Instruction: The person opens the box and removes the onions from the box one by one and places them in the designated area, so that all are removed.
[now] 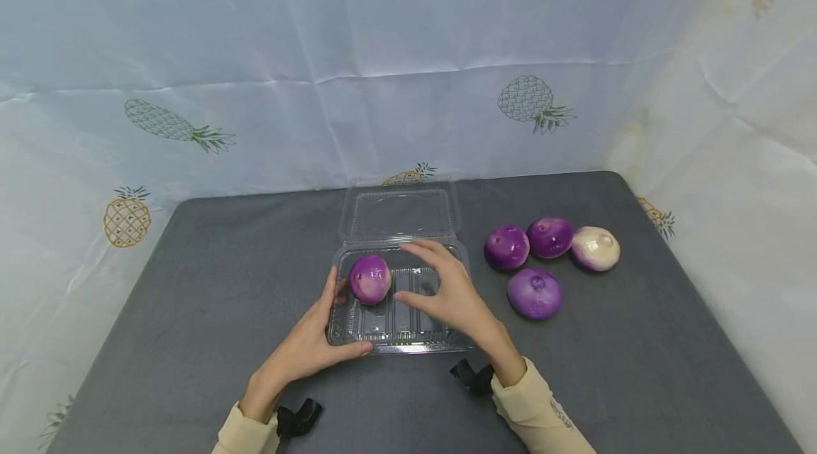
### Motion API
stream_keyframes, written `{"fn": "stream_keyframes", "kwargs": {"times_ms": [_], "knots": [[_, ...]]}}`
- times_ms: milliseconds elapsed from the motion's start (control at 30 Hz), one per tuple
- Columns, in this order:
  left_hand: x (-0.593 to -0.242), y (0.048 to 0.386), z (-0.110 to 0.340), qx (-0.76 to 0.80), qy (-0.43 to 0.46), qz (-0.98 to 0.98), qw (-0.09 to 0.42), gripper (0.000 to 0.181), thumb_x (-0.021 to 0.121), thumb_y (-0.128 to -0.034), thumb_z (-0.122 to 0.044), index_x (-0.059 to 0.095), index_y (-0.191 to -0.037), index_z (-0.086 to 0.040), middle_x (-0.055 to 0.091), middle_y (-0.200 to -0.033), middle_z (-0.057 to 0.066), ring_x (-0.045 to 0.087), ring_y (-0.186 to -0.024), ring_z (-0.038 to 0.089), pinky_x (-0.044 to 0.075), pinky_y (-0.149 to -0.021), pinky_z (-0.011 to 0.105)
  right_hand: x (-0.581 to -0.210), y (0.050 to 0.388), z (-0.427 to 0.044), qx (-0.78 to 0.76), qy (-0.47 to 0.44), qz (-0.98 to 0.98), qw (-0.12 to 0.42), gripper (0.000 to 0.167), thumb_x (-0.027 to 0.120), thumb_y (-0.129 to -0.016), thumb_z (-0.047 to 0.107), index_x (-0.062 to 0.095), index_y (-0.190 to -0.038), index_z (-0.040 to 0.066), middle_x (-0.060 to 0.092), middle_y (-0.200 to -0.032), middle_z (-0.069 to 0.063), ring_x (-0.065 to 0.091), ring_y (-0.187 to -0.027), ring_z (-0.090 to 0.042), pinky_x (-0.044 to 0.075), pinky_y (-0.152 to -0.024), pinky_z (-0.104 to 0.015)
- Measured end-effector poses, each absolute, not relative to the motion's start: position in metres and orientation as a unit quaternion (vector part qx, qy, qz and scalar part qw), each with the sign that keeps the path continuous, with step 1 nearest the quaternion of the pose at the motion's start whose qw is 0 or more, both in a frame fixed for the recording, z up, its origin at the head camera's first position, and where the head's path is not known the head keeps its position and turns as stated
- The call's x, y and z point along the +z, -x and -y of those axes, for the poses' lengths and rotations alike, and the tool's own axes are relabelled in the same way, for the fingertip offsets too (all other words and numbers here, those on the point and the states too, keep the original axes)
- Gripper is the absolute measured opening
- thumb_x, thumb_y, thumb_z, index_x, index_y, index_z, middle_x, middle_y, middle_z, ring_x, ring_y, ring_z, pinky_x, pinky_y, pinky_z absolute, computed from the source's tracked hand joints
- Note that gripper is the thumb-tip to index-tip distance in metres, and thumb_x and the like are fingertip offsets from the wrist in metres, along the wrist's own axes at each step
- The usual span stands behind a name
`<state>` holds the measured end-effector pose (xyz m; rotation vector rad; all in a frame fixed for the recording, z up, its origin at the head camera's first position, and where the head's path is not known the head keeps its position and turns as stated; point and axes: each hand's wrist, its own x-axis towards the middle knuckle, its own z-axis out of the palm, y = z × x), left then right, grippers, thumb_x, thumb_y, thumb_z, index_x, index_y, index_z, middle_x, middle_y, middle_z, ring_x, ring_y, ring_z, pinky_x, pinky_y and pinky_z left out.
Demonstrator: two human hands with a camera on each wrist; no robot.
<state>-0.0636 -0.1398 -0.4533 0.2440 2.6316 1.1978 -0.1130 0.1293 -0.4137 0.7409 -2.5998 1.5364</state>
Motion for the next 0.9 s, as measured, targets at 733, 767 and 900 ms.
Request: {"fn": "stream_keyframes", "kwargs": {"times_ms": [733, 767, 900], "knots": [[-0.453, 0.064, 0.14, 0.412, -0.092, -0.899, 0.117, 0.136, 0.085, -0.0721, -0.063, -0.009, -0.165, -0.028, 0.029, -0.169, 0.01, 0.042, -0.15, 0.03, 0.034, -0.118, 0.064, -0.433, 0.117, -0.081, 0.439, -0.256, 0.861, -0.004, 0.077, 0.094, -0.073, 0.017, 0.06, -0.142, 0.012, 0.053, -0.15, -0.019, 0.056, -0.135, -0.041, 0.049, -0.106, -0.061], [-0.453, 0.064, 0.14, 0.411, -0.092, -0.899, 0.117, 0.136, 0.085, -0.0722, -0.063, -0.009, -0.165, -0.028, 0.029, -0.169, 0.01, 0.042, -0.15, 0.03, 0.034, -0.118, 0.064, -0.434, 0.117, -0.08, 0.439, -0.256, 0.861, -0.006, 0.077, 0.094, -0.073, 0.017, 0.06, -0.142, 0.012, 0.052, -0.15, -0.019, 0.056, -0.135, -0.04, 0.049, -0.106, -0.061], [-0.453, 0.064, 0.14, 0.408, -0.093, -0.9, 0.119, 0.137, 0.085, -0.0724, -0.063, -0.01, -0.165, -0.028, 0.028, -0.169, 0.01, 0.041, -0.15, 0.03, 0.034, -0.119, 0.064, -0.437, 0.116, -0.076, 0.439, -0.256, 0.861, -0.006, 0.077, 0.093, -0.073, 0.015, 0.061, -0.142, 0.011, 0.052, -0.15, -0.02, 0.056, -0.134, -0.041, 0.049, -0.105, -0.062]]}}
